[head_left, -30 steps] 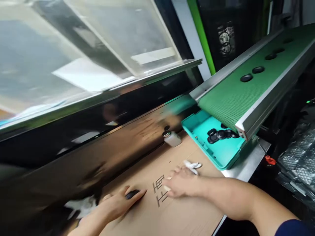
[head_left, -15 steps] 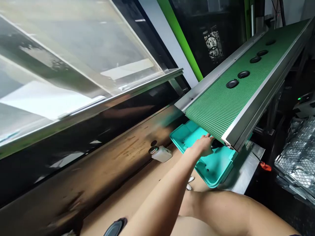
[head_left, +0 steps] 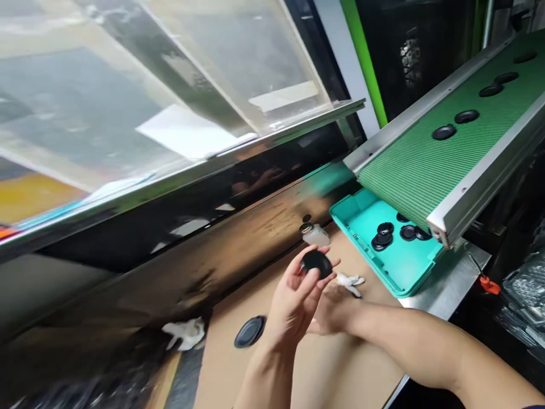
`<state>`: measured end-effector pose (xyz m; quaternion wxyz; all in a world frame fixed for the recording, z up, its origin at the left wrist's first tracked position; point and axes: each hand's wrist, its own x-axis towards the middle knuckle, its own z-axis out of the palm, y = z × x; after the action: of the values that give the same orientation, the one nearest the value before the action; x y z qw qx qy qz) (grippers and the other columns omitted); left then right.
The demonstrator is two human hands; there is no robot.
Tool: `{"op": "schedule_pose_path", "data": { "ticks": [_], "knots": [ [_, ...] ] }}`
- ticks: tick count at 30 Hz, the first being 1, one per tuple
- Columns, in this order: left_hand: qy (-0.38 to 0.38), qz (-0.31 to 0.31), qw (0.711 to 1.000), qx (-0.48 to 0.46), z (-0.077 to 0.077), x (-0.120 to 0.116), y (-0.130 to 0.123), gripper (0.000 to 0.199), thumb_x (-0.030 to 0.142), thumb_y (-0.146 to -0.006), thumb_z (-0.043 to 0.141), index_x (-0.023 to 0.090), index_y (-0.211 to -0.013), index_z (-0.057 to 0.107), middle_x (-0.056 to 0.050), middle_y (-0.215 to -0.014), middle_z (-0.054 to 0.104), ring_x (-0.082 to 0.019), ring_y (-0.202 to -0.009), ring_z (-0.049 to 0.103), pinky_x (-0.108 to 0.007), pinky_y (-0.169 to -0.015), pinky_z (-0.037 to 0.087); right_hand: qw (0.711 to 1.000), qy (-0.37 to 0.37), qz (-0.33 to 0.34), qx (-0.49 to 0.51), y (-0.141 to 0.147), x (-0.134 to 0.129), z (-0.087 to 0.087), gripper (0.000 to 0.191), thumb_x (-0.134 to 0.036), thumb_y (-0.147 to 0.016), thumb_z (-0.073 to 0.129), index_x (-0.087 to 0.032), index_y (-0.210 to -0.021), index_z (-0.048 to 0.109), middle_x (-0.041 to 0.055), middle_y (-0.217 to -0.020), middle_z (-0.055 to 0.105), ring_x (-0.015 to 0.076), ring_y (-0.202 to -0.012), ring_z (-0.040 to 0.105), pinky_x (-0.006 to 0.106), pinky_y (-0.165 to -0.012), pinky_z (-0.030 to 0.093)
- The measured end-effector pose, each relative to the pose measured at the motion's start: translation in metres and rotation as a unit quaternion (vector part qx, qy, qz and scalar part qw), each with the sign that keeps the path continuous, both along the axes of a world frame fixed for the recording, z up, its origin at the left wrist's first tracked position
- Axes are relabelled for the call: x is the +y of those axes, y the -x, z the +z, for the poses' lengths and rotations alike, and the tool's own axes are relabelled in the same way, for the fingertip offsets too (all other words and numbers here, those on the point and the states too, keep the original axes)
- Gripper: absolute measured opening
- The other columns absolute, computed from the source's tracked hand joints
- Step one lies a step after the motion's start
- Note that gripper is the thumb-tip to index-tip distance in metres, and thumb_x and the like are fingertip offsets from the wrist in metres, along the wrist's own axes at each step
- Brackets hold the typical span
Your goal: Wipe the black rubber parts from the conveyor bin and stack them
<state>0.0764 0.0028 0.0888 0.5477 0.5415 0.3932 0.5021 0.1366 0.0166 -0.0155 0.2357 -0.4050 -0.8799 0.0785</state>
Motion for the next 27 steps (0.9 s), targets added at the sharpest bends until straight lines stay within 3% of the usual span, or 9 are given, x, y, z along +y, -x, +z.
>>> {"op": "schedule_pose_path", "data": {
  "ticks": [4, 6, 8, 11, 15, 19, 24, 27],
  "knots": [
    [0.141, 0.105, 0.96, -0.218, -0.038, -0.023, 0.074, 0.058, 0.066, -0.079, 0.075, 0.019, -0.111, 0.074, -0.013, -0.116, 0.073, -0.022, -0.093, 0.071, -0.03, -0.074, 0.062, 0.997, 0.059, 0.0, -0.055, -0.009, -0.007, 0.023, 0.047, -0.055, -0.102, 0.046, -0.018, -0.115, 0.071, 0.0142, -0.114, 0.072, 0.031, -0.108, 0.066, 0.045, -0.089, 0.055],
    [0.167, 0.14, 0.93, -0.296, -0.056, -0.022, 0.094, 0.06, 0.071, -0.088, 0.06, 0.016, -0.106, 0.075, -0.013, -0.105, 0.074, -0.018, -0.083, 0.069, -0.029, -0.07, 0.061, 0.997, 0.035, -0.032, -0.063, -0.016, -0.008, 0.038, 0.043, -0.047, -0.106, 0.04, -0.019, -0.11, 0.072, 0.0132, -0.111, 0.072, 0.0291, -0.108, 0.065, 0.044, -0.091, 0.054],
    [0.167, 0.157, 0.908, -0.35, -0.068, -0.019, 0.103, 0.061, 0.071, -0.093, 0.051, 0.015, -0.104, 0.075, -0.012, -0.102, 0.074, -0.016, -0.078, 0.067, -0.028, -0.068, 0.059, 0.991, 0.016, -0.108, -0.081, -0.026, -0.008, 0.052, 0.035, -0.041, -0.104, 0.045, -0.019, -0.112, 0.07, 0.015, -0.115, 0.07, 0.0303, -0.111, 0.063, 0.045, -0.094, 0.052],
    [0.158, 0.163, 0.906, -0.358, -0.081, -0.013, 0.102, 0.055, 0.067, -0.092, 0.056, 0.017, -0.105, 0.073, -0.011, -0.105, 0.074, -0.015, -0.078, 0.068, -0.028, -0.068, 0.057, 0.966, 0.049, -0.214, -0.138, -0.041, -0.005, 0.061, 0.028, -0.03, -0.096, 0.057, -0.017, -0.119, 0.067, 0.0178, -0.118, 0.07, 0.0323, -0.112, 0.063, 0.044, -0.091, 0.052],
    [0.142, 0.191, 0.923, -0.303, -0.092, -0.008, 0.089, 0.052, 0.066, -0.084, 0.069, 0.017, -0.102, 0.07, -0.008, -0.099, 0.075, -0.014, -0.075, 0.07, -0.028, -0.069, 0.054, 0.967, 0.105, -0.18, -0.146, -0.053, 0.002, 0.055, 0.027, -0.015, -0.097, 0.048, -0.02, -0.114, 0.069, 0.0125, -0.111, 0.073, 0.0253, -0.103, 0.068, 0.033, -0.085, 0.05],
    [0.14, 0.134, 0.944, -0.267, -0.097, -0.012, 0.069, 0.059, 0.063, -0.077, 0.079, 0.014, -0.108, 0.068, -0.01, -0.098, 0.076, -0.014, -0.074, 0.07, -0.027, -0.071, 0.054, 0.974, 0.046, -0.217, -0.051, -0.043, 0.022, 0.057, 0.027, -0.023, -0.104, 0.042, -0.017, -0.12, 0.064, 0.0119, -0.114, 0.073, 0.0223, -0.108, 0.067, 0.028, -0.088, 0.046],
    [0.18, 0.008, 0.934, -0.308, -0.089, -0.028, 0.048, 0.061, 0.06, -0.08, 0.078, 0.015, -0.12, 0.064, -0.014, -0.107, 0.076, -0.019, -0.075, 0.072, -0.03, -0.071, 0.057, 0.954, -0.008, -0.295, -0.042, -0.023, 0.087, 0.096, 0.03, -0.026, -0.106, 0.041, -0.017, -0.124, 0.063, 0.0129, -0.117, 0.07, 0.0237, -0.107, 0.066, 0.029, -0.09, 0.045],
    [0.217, -0.007, 0.91, -0.353, -0.084, -0.03, 0.051, 0.054, 0.051, -0.088, 0.073, 0.018, -0.128, 0.06, -0.014, -0.111, 0.075, -0.02, -0.077, 0.073, -0.031, -0.071, 0.057, 0.95, -0.012, -0.297, -0.101, -0.019, 0.128, 0.121, 0.037, -0.024, -0.105, 0.038, -0.019, -0.13, 0.065, 0.015, -0.123, 0.068, 0.025, -0.111, 0.065, 0.03, -0.092, 0.046]
  ]
}}
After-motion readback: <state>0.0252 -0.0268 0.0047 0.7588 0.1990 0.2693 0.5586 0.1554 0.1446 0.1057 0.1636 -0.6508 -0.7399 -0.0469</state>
